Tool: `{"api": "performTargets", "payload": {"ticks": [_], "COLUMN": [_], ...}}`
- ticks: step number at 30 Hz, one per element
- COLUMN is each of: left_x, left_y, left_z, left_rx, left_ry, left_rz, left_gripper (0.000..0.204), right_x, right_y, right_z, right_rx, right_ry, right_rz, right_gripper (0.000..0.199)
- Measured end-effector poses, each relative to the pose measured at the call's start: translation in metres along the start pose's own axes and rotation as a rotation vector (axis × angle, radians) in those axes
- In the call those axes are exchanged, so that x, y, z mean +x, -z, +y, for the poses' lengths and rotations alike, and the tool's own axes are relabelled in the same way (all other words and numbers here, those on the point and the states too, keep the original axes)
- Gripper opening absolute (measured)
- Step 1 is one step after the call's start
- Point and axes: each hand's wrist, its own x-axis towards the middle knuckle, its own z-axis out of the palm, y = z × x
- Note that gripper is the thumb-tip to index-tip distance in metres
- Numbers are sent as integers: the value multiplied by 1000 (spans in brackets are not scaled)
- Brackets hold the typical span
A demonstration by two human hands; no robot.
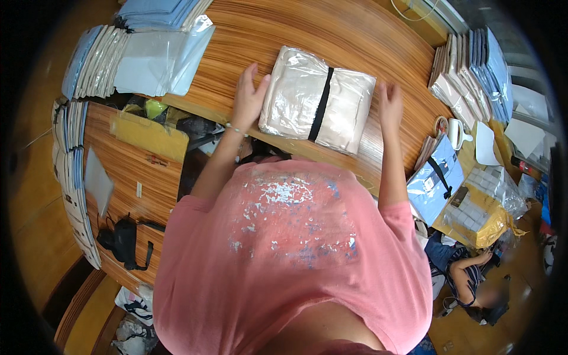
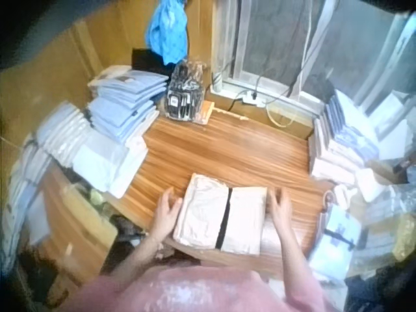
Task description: The person packages a shirt into a clear plastic bag and then adds a black ribbon to another already-packaged shirt. They first take a beige shirt, fold it around a cardboard insert, place it inside a plastic bag, and seal the bag with tape. Finally, they wrap a black ribbon around a second packaged beige shirt.
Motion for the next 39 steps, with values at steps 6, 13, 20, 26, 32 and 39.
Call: {"api": "performTargets", "payload": {"ticks": [6,13,20,26,32,39], "left_x": [12,1,-29,-75,-39,43], "left_y": [-1,31,8,2,9,-65], "left_z": [-10,48,32,5,16,10], "left_rx": [-354,-653,133,596,217,367], "left_ry": [350,180,-951,-844,-618,-31], "left_rz": [-439,-399,-112,-566,-322,-652], "left_gripper": [52,65,48,49,30,68], "right_x": [-56,-57,-59,-62,-150,-156], "right_y": [17,45,27,39,21,-31], "right_z": [7,-29,6,54,38,34], "right_rx": [540,746,1232,761,584,1190], "right_ry": [-565,-233,-356,-392,-335,-988], "right_rz": [-449,-209,28,-5,168,-324], "right_gripper": [30,31,29,29,36,63]}}
